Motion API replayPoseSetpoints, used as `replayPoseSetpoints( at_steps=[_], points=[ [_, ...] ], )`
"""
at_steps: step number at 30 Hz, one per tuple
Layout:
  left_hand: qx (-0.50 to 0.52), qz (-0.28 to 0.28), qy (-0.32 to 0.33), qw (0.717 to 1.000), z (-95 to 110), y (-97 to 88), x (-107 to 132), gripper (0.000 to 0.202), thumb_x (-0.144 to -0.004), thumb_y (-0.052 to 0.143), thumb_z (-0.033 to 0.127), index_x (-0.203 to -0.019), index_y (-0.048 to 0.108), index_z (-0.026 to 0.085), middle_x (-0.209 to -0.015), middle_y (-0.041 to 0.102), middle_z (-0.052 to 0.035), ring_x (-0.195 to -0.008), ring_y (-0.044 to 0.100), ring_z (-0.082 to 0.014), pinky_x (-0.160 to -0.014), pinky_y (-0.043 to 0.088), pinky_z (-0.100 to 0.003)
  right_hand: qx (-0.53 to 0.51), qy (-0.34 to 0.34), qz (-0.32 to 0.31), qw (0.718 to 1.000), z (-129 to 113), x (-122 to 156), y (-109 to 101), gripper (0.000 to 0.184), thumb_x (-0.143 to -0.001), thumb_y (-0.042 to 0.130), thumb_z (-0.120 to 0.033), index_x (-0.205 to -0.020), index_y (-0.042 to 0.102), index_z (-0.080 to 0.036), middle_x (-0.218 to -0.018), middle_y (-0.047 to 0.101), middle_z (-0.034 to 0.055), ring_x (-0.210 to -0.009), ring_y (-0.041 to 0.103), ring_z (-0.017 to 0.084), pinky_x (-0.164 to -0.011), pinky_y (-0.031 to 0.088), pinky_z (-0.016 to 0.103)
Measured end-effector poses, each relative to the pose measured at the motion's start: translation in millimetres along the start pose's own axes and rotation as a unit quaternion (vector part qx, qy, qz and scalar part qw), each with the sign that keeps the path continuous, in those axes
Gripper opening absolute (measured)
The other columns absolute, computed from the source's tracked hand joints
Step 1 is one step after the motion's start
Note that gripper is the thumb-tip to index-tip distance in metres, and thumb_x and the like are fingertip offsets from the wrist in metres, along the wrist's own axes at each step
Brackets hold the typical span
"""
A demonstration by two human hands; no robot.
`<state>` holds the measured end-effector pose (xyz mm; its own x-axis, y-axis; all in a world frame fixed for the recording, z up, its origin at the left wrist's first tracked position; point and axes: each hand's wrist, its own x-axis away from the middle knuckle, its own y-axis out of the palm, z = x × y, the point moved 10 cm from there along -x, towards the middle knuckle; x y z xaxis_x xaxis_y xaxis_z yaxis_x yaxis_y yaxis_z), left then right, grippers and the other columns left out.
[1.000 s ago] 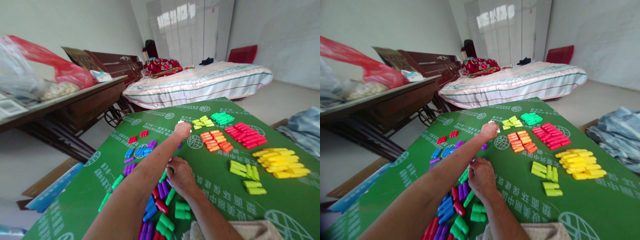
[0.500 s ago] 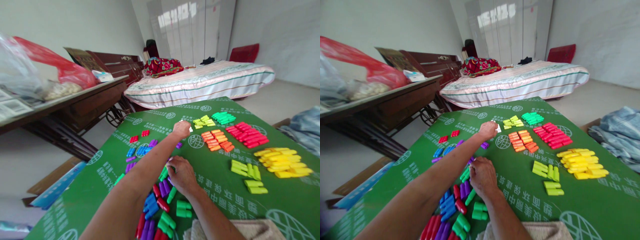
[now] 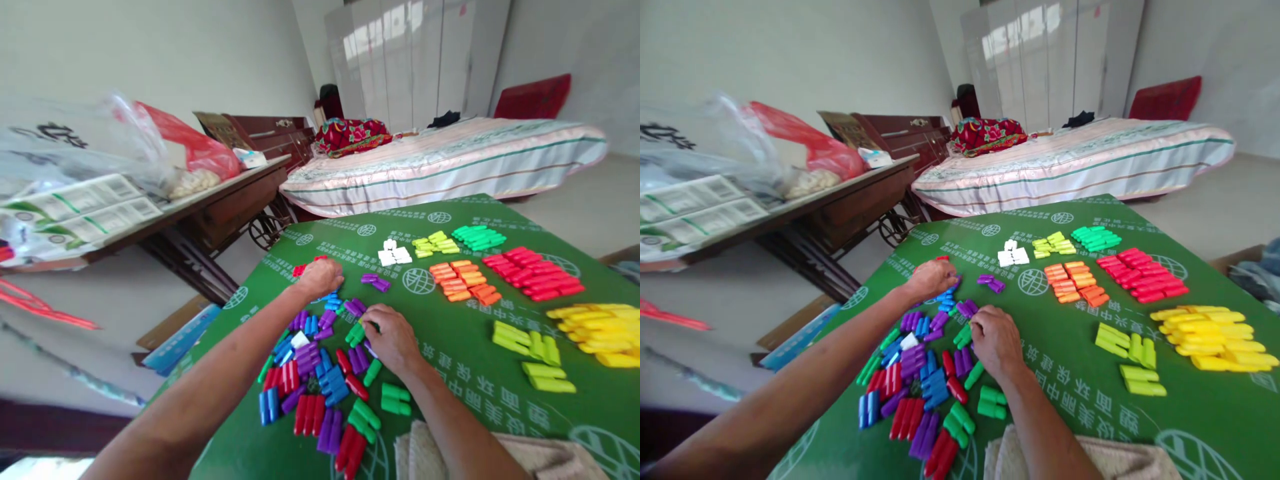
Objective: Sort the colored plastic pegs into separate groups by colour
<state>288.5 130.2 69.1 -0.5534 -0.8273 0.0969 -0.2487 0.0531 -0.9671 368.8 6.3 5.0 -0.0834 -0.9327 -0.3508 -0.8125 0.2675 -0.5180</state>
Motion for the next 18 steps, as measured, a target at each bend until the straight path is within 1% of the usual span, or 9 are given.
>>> replayPoseSetpoints(
  at_steps=[4,6,8,10,12,15,18],
  points=[
    [0.015,-0.027,-0.03,0.999,-36.7,13.4,42.7,0.02,-0.082,0.051,0.029,-0.087,0.069,0.02,-0.089,0.07,-0.007,-0.086,0.064,-0.021,-0.075,0.047,-0.028,0.001,-0.008,-0.004,1.0,2.4,2.1,1.8,0.019,-0.083,0.052,-0.015,-0.079,0.069,-0.022,-0.093,0.069,0.002,-0.092,0.061,0.016,-0.086,0.043,0.028],
    [0.024,-0.042,-0.039,0.998,-48.3,19.4,62.9,0.018,-0.081,0.053,0.028,-0.087,0.069,0.021,-0.089,0.071,-0.0061,-0.084,0.065,-0.0202,-0.073,0.046,-0.027,-0.001,-0.009,-0.006,1.0,4.3,2.9,3.1,0.019,-0.083,0.052,-0.016,-0.079,0.069,-0.022,-0.093,0.069,0.0021,-0.092,0.061,0.017,-0.087,0.043,0.028],
    [0.029,-0.059,-0.044,0.997,-54.5,25.3,81.3,0.016,-0.079,0.054,0.025,-0.083,0.069,0.022,-0.085,0.071,-0.0049,-0.082,0.065,-0.0193,-0.07,0.045,-0.026,0.0,-0.011,-0.008,1.0,5.7,3.5,3.9,0.019,-0.084,0.051,-0.017,-0.08,0.069,-0.023,-0.093,0.069,0.002,-0.092,0.061,0.017,-0.087,0.043,0.029],
    [0.034,-0.083,-0.045,0.995,-55.0,31.7,97.0,0.014,-0.077,0.055,0.024,-0.078,0.069,0.022,-0.079,0.07,-0.0037,-0.078,0.065,-0.0187,-0.066,0.044,-0.024,0.003,-0.015,-0.009,1.0,5.9,3.9,4.2,0.02,-0.084,0.05,-0.018,-0.08,0.069,-0.023,-0.094,0.069,0.0021,-0.092,0.061,0.017,-0.087,0.043,0.029],
    [0.046,-0.108,-0.046,0.992,-52.0,37.6,109.5,0.012,-0.076,0.057,0.025,-0.077,0.069,0.023,-0.077,0.07,-0.0027,-0.076,0.065,-0.0184,-0.064,0.044,-0.024,0.007,-0.02,-0.009,1.0,5.4,4.2,4.3,0.02,-0.084,0.049,-0.018,-0.08,0.068,-0.023,-0.095,0.069,0.0026,-0.092,0.062,0.017,-0.086,0.044,0.03],
    [0.068,-0.138,-0.043,0.987,-43.8,43.5,121.0,0.013,-0.073,0.061,0.027,-0.083,0.069,0.024,-0.081,0.071,-0.0027,-0.079,0.065,-0.0193,-0.065,0.045,-0.024,0.01,-0.025,-0.009,1.0,5.1,4.5,4.2,0.02,-0.084,0.049,-0.02,-0.079,0.068,-0.022,-0.095,0.069,0.003,-0.092,0.062,0.018,-0.086,0.044,0.03],
    [0.068,-0.169,-0.04,0.982,-37.1,48.7,125.7,0.019,-0.071,0.065,0.029,-0.089,0.069,0.023,-0.087,0.072,-0.0046,-0.081,0.066,-0.0215,-0.066,0.046,-0.026,0.01,-0.025,-0.011,1.0,6.2,4.6,5.0,0.02,-0.085,0.048,-0.021,-0.08,0.068,-0.022,-0.095,0.069,0.0029,-0.091,0.062,0.018,-0.086,0.044,0.031]
  ],
)
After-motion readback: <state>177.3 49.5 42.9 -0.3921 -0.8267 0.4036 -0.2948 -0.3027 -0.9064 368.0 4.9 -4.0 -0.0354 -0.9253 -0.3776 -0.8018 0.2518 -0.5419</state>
